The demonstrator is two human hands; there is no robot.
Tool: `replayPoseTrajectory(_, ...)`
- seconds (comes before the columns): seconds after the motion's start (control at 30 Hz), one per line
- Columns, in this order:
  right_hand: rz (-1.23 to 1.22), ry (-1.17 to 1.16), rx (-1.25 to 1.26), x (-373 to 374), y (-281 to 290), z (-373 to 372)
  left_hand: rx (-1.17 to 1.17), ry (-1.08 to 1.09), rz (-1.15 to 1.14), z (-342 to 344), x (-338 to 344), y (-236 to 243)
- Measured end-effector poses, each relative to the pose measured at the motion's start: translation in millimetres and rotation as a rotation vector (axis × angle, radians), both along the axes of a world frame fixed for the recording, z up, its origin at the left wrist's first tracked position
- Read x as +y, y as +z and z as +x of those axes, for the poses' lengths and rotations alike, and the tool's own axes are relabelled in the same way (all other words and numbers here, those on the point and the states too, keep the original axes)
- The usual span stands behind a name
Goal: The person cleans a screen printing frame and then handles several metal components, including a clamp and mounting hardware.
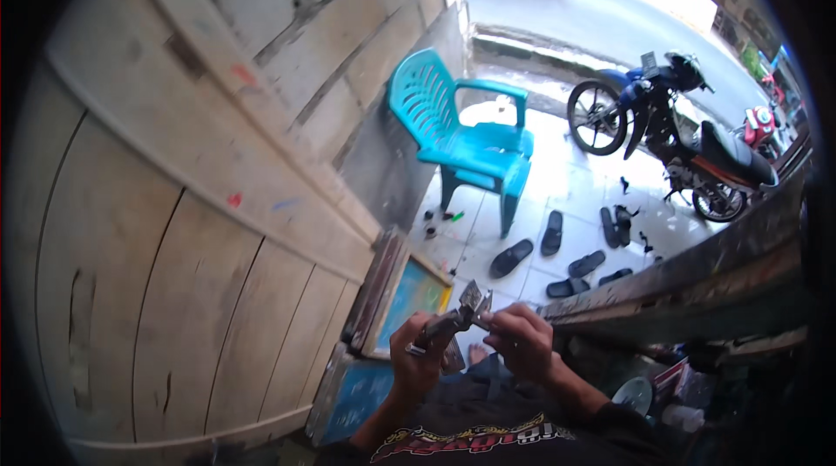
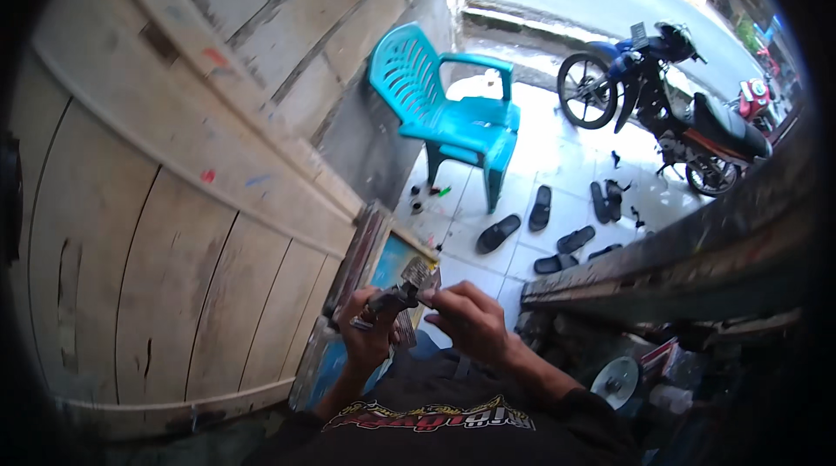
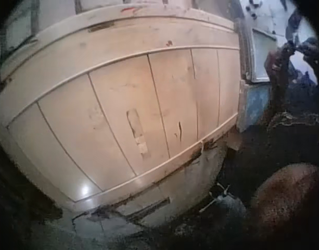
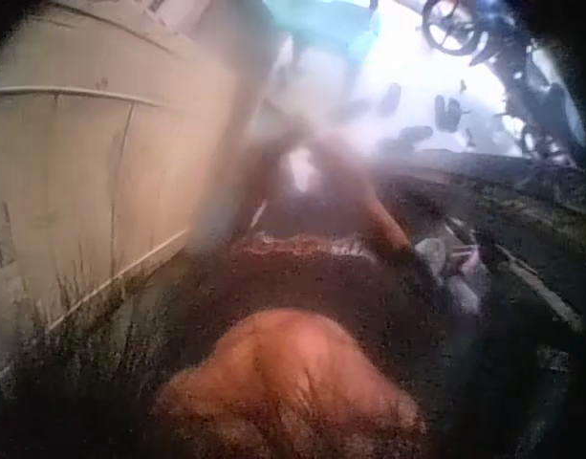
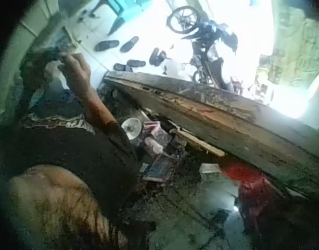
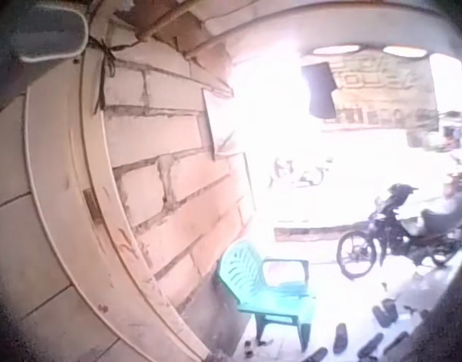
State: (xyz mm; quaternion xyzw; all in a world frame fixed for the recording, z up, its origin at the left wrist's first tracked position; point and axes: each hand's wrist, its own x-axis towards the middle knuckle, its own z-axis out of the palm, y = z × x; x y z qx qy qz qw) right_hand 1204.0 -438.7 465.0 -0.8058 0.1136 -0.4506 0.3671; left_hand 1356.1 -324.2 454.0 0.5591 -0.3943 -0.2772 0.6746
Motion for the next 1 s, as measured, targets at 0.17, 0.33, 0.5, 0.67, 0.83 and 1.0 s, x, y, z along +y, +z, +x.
replayPoseTrajectory(0.17, -0.047, -0.090, -0.119, -109, -7, 2, -0.249, -0.084, -0.144, 15, -140, 3)
replayPoseTrajectory(0.33, 0.162, -0.285, -0.297, -221, -32, -1, -0.435, -0.282, -0.379, 22, -297, -6)
replayPoseTrajectory(0.5, 0.214, -0.585, -0.302, -334, -13, -24, -0.360, -0.421, -0.396, -6, -457, -5)
replayPoseTrajectory(0.67, 0.241, -0.927, -0.020, -448, 2, -81, 0.360, -0.926, 0.623, -54, -587, 11)
replayPoseTrajectory(0.83, 0.817, -1.131, -0.181, -532, -12, -187, 1.015, -1.275, 1.456, -161, -697, -14)
replayPoseTrajectory(1.0, 0.839, -1.224, -0.370, -597, -17, -302, 1.116, -1.246, 1.647, -284, -775, 21)
